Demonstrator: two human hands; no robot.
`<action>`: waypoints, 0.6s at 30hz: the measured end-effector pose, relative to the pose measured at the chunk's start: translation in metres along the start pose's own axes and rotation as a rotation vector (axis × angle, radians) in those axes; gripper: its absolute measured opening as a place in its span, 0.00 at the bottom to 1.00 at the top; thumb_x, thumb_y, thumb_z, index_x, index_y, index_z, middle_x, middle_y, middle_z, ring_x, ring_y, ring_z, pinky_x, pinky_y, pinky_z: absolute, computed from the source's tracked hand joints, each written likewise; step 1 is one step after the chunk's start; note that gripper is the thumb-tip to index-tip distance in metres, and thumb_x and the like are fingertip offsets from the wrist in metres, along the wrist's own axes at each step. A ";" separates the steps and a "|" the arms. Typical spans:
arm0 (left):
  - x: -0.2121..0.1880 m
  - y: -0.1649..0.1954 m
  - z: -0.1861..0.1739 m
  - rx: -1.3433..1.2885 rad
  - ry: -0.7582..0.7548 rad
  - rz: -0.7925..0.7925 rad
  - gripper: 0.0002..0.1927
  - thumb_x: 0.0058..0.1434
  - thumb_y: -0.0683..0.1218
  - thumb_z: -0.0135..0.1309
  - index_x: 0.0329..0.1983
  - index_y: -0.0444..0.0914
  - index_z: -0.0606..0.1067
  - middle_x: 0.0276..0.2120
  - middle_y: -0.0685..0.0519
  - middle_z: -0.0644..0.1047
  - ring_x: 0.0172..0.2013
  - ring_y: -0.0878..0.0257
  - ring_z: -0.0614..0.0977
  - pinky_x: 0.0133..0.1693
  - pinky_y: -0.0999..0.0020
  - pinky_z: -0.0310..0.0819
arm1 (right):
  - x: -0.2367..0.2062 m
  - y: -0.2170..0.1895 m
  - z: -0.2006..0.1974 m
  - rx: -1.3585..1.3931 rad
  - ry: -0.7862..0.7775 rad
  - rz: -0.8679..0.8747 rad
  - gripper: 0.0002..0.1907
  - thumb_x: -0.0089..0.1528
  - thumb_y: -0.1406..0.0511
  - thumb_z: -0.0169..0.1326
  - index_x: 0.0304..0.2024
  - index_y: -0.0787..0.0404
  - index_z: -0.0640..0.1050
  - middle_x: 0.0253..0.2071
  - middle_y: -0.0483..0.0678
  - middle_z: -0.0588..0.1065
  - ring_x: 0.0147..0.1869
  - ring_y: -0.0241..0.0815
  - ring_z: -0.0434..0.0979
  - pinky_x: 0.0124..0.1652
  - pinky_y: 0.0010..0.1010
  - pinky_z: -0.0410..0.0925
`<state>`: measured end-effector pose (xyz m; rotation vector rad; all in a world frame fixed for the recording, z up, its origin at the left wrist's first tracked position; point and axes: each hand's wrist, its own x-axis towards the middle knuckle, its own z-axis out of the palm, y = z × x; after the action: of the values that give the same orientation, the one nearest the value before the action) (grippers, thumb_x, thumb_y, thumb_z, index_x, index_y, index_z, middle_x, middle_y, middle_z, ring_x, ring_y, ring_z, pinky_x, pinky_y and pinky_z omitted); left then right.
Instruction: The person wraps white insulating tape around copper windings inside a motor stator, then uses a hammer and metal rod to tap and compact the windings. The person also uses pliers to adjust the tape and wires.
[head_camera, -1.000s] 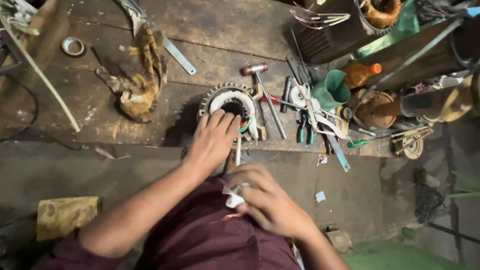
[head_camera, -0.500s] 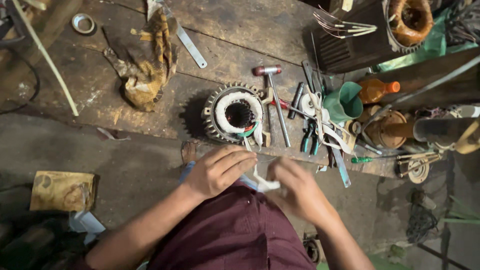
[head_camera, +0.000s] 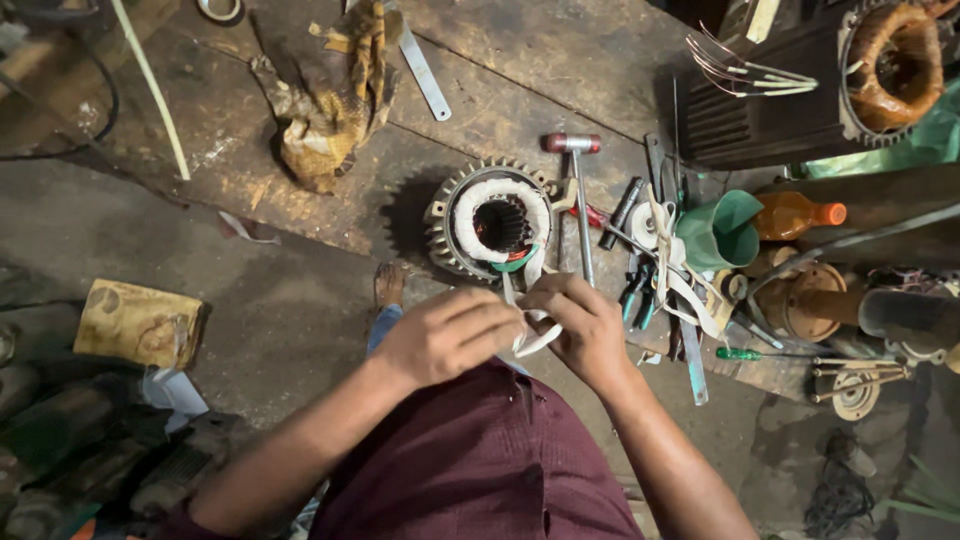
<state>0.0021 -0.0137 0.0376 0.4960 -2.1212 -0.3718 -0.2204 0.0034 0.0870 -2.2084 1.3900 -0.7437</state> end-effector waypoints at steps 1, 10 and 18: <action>-0.003 -0.002 0.003 0.036 -0.007 -0.068 0.10 0.64 0.41 0.61 0.48 0.37 0.81 0.48 0.51 0.80 0.50 0.57 0.82 0.52 0.67 0.81 | 0.000 0.001 0.001 0.006 -0.003 -0.001 0.18 0.51 0.72 0.66 0.43 0.56 0.81 0.44 0.48 0.77 0.48 0.46 0.82 0.44 0.33 0.75; -0.004 -0.007 0.002 0.108 0.005 -0.245 0.10 0.57 0.40 0.60 0.43 0.38 0.81 0.44 0.54 0.81 0.48 0.58 0.82 0.48 0.67 0.80 | -0.002 -0.003 0.004 -0.056 -0.031 0.040 0.21 0.50 0.74 0.65 0.46 0.57 0.82 0.45 0.49 0.77 0.48 0.47 0.82 0.43 0.35 0.75; 0.009 -0.015 0.001 0.030 -0.083 -0.283 0.17 0.52 0.38 0.62 0.46 0.35 0.79 0.46 0.52 0.78 0.49 0.55 0.80 0.52 0.63 0.79 | 0.011 0.005 0.007 -0.008 -0.044 0.115 0.15 0.53 0.73 0.66 0.41 0.55 0.82 0.42 0.47 0.76 0.44 0.44 0.82 0.42 0.33 0.75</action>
<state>0.0000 -0.0305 0.0368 0.8144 -2.1423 -0.5292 -0.2156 -0.0077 0.0813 -2.1168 1.4863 -0.6459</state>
